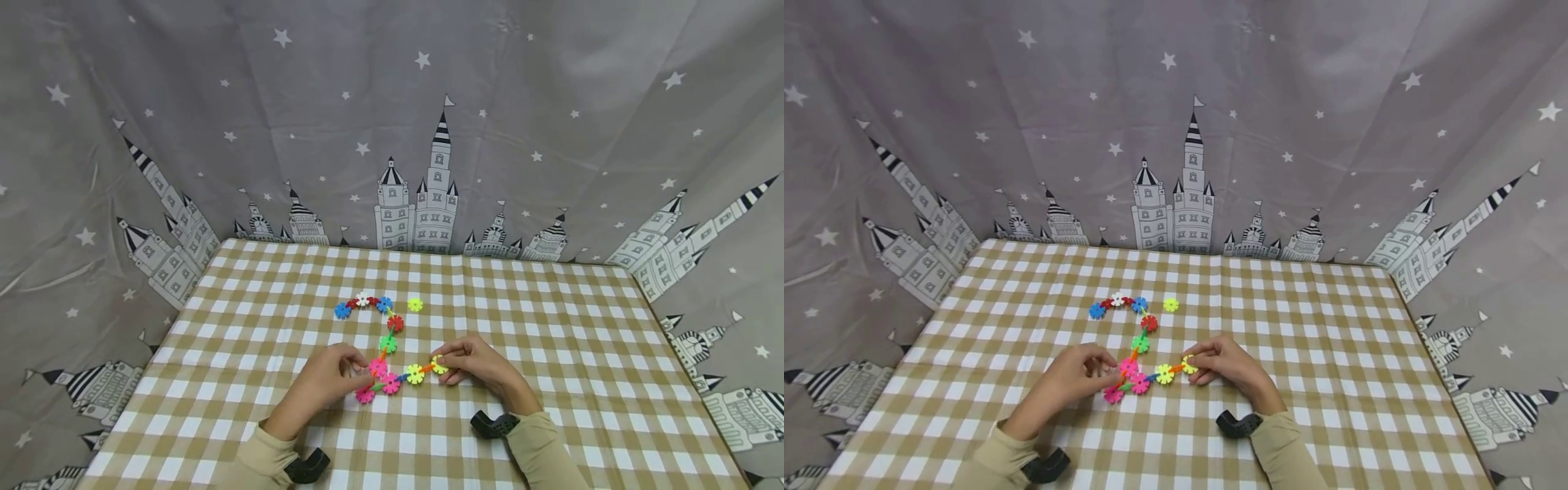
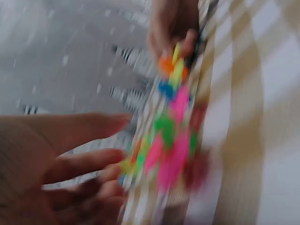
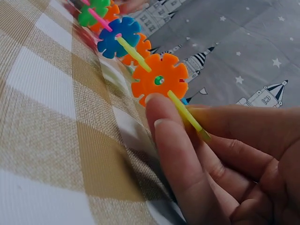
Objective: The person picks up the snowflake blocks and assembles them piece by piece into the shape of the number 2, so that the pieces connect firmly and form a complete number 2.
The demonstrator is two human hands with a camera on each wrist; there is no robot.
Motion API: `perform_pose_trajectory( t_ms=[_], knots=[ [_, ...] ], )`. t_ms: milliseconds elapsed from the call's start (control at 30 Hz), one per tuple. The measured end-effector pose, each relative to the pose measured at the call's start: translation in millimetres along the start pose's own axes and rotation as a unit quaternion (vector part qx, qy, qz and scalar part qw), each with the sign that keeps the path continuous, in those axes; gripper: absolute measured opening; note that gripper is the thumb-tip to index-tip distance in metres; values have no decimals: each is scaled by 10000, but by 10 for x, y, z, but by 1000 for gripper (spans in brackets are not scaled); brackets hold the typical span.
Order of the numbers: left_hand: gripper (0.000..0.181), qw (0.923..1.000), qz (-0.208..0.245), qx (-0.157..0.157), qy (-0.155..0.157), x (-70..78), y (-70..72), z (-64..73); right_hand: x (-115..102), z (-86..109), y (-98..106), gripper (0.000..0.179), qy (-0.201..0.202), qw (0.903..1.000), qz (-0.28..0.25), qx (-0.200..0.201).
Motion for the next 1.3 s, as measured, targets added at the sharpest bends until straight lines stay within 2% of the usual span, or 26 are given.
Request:
perform_pose_trajectory(
  t_ms=[100, 200, 267, 467, 567, 700, 867, 1067, 1300],
  knots=[
    [21, 9952, -625, 659, -374, 294, -100, -34, -25, 7, -2, 35, 101, 9999, 49, -96],
    [24, 9844, -1273, 858, -861, 535, -283, -123, -46, 18, -15, 34, 162, 9997, 93, -151],
    [25, 9768, -1653, 885, -1031, 625, -394, -188, -56, 20, -32, 35, 176, 9996, 109, -175],
    [12, 9608, -2317, 843, -1269, 690, -639, -310, -36, 15, -52, 34, 126, 9999, 20, -110],
    [9, 9525, -2484, 962, -1478, 704, -715, -317, -25, 8, -39, 31, 40, 10000, -23, 15],
    [14, 9470, -2489, 1152, -1675, 709, -762, -298, -21, 16, -37, 28, -54, 9999, 25, 160],
    [12, 9522, -2185, 1201, -1764, 698, -763, -278, -23, 15, -79, 25, -14, 9999, -64, 117],
    [10, 9567, -1981, 1082, -1836, 698, -765, -273, 10, -8, -90, 25, 8, 9998, -215, 38],
    [6, 9754, -1563, 684, -1400, 628, -708, -343, 5, 4, -74, 27, -93, 9995, -277, 115]
  ],
)
Point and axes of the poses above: each hand's wrist, its own z-axis away from the middle knuckle, its own y-axis out of the back of the hand, x = y × z, the point moved 7 cm from there along -z, towards the middle knuckle, and after that the axes turned 10 degrees about -x, right-handed, at the moved point
